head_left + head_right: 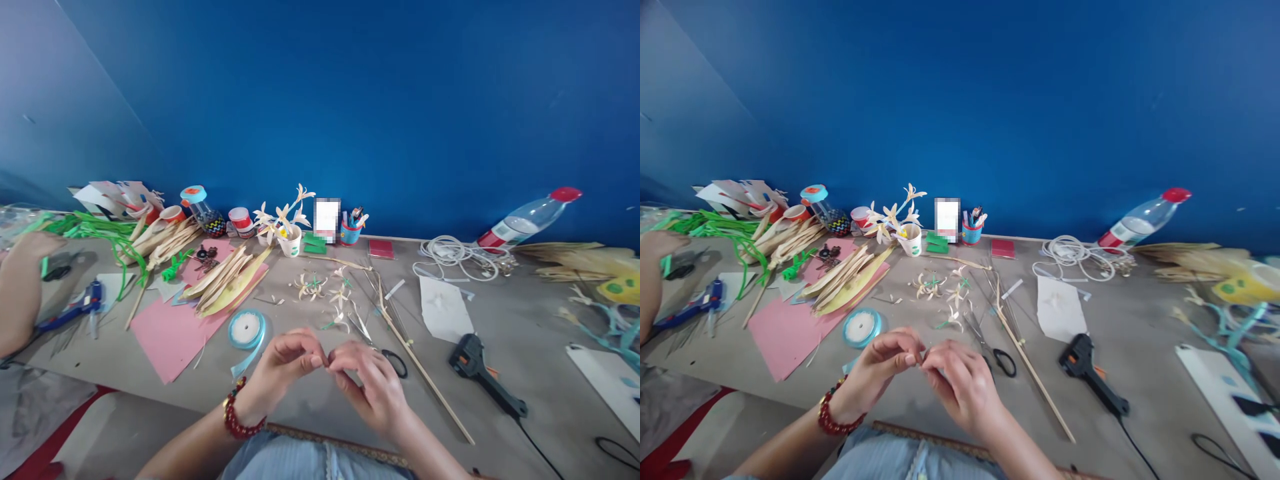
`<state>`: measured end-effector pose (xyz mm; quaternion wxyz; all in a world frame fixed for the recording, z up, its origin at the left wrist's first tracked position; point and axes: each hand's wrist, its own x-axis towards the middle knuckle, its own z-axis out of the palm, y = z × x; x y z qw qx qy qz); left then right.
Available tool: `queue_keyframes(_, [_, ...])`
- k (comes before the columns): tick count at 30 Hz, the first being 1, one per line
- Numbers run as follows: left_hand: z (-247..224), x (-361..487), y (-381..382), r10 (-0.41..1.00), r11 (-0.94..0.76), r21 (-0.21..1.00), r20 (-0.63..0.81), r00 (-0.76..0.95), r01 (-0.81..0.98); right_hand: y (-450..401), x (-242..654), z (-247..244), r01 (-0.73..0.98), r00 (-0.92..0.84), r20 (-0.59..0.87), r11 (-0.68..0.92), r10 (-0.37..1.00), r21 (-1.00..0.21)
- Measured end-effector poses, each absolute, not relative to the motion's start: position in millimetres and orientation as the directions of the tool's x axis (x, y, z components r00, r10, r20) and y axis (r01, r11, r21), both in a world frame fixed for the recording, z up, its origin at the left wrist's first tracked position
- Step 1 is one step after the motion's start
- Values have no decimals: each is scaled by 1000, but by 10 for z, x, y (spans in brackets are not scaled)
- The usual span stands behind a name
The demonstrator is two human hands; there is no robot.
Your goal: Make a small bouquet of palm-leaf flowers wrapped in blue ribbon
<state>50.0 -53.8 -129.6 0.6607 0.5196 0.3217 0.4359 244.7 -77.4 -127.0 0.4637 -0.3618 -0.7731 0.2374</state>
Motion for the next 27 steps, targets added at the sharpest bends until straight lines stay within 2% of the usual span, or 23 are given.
queue_keyframes(4, [-1326,546,-516,912,-2,974,96,399,-228,-842,2505,-1290,337,-197,466,506,863,-794])
queue_keyframes(8, [-1283,565,-496,877,-195,973,228,423,-120,-865,2507,-1293,274,-139,462,483,876,-832])
queue_keyframes(11, [-1227,567,-510,845,-344,938,325,426,-32,-850,2483,-1302,87,-62,359,363,931,-928])
queue_keyframes(14, [-1226,575,-530,869,-308,951,285,404,-9,-812,2451,-1313,-216,-79,114,95,990,-972])
queue_keyframes(17, [-1303,600,-531,884,-243,967,251,394,-71,-769,2412,-1354,-440,-164,-37,-107,986,-892])
queue_keyframes(21, [-1399,632,-514,878,-334,941,329,347,-47,-733,2358,-1463,-639,-255,-180,-306,950,-706])
queue_keyframes(24, [-1381,641,-511,863,-388,920,344,370,50,-713,2330,-1511,-705,-273,-266,-380,925,-598])
queue_keyframes(27, [-1333,641,-513,858,-381,920,316,406,89,-704,2314,-1506,-732,-263,-292,-387,920,-560])
